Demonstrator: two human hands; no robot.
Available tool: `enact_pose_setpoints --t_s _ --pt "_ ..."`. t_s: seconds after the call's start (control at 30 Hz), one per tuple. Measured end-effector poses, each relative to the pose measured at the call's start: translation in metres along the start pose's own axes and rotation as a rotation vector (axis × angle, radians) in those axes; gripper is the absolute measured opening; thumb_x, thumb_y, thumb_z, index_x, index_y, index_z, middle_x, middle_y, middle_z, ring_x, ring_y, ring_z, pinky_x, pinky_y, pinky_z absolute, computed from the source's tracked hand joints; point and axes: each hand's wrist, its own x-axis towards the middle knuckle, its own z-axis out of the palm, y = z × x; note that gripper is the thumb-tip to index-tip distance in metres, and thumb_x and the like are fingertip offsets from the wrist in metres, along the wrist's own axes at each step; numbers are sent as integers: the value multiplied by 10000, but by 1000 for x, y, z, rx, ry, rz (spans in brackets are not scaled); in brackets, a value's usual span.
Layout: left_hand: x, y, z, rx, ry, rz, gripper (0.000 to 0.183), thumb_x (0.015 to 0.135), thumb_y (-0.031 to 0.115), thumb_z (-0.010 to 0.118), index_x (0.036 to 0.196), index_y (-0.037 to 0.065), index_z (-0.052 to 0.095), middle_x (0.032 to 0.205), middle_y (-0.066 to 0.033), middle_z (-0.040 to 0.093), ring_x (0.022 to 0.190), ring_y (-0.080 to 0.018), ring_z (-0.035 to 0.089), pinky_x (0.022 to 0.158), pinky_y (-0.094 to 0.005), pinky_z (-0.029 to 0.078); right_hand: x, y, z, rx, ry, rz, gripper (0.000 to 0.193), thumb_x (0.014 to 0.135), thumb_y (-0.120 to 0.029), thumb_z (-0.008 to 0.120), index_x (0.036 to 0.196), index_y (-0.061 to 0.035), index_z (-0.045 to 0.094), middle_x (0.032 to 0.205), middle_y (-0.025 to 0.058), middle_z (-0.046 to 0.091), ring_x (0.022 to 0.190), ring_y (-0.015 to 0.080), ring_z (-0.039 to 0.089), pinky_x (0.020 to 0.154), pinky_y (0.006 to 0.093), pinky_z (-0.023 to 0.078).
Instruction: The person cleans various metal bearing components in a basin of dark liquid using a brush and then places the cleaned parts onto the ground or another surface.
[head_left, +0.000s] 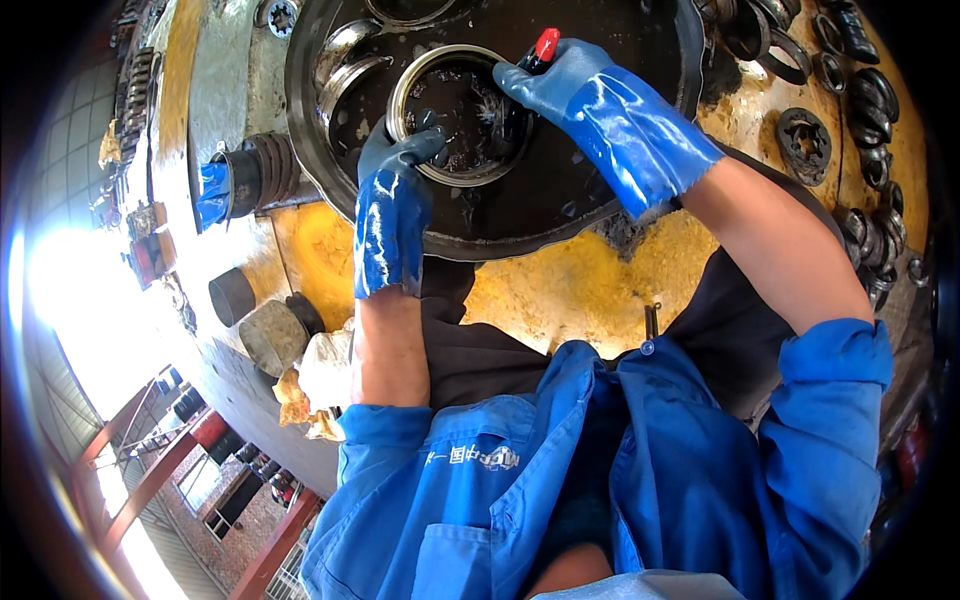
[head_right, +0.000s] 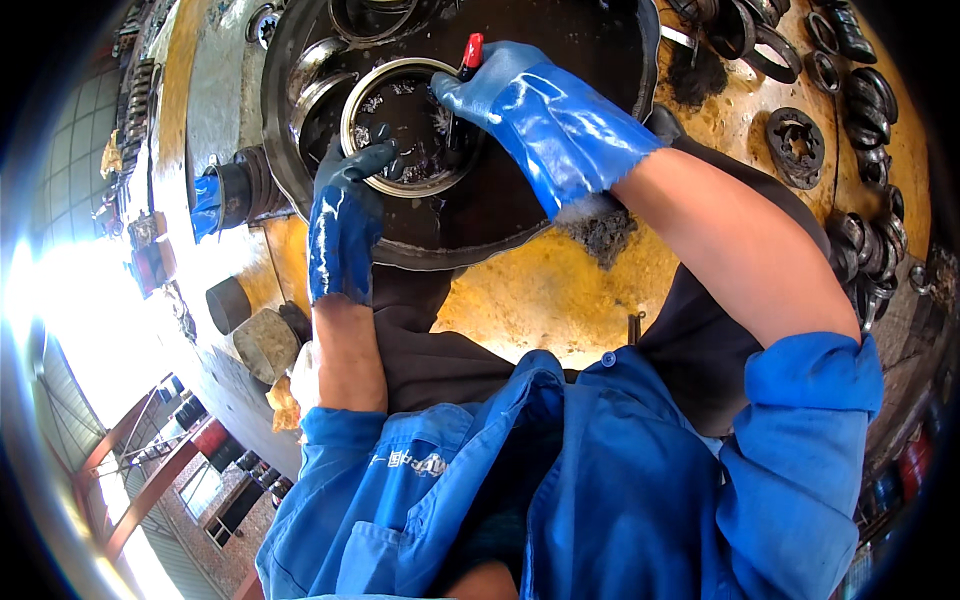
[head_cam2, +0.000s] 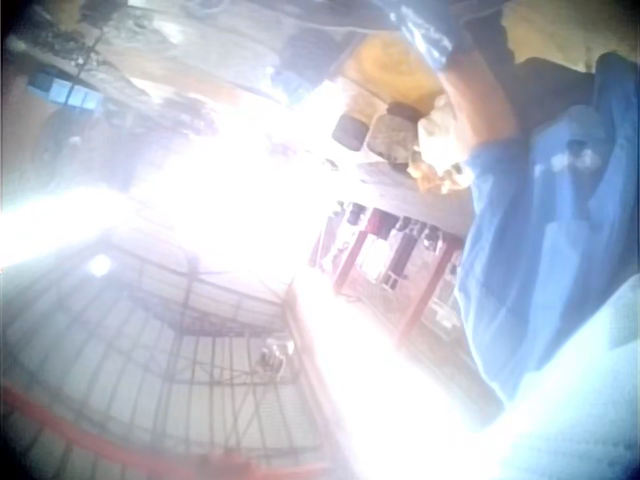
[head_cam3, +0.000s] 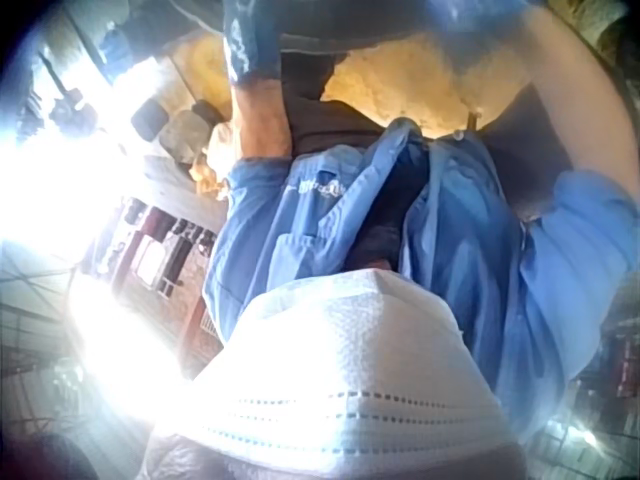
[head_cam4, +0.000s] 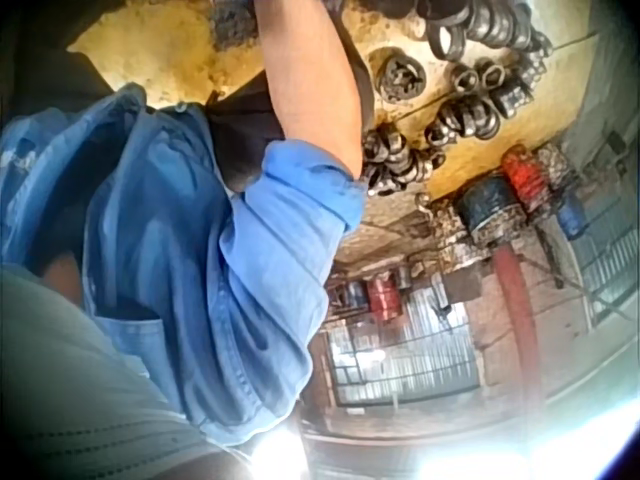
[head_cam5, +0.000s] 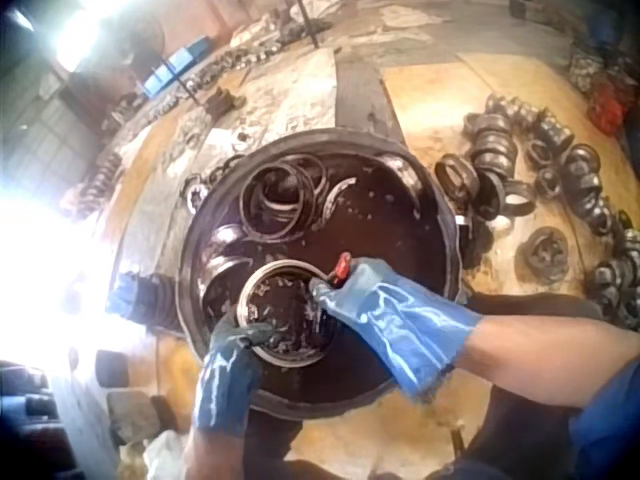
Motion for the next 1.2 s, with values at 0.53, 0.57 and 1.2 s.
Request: enact_pose_setpoints --t_s 0.53,0.57,1.2 --pt "-7 1 5 305 46 29 523 824 43 724 1333 -32 626 1056 -111 730 886 -190 686 824 -319 555 7 18 -3 -328 127 -546 293 929 -455 736 1008 -175 773 860 68 761 797 256 729 782 359 586" --pt "-6 4 6 353 77 -17 537 824 46 720 1347 -28 626 1053 -116 733 871 -192 688 811 -324 561 7 17 -2 -379 111 -553 296 924 -451 739 1010 -169 770 866 71 761 800 257 729 786 364 586" --pt "-8 3 19 419 125 62 505 801 53 760 1290 -25 663 1048 -118 747 877 -203 700 824 -324 562 0 34 -2 -425 -7 -906 200 869 -155 753 1067 -136 733 965 119 730 923 361 705 792 433 578"
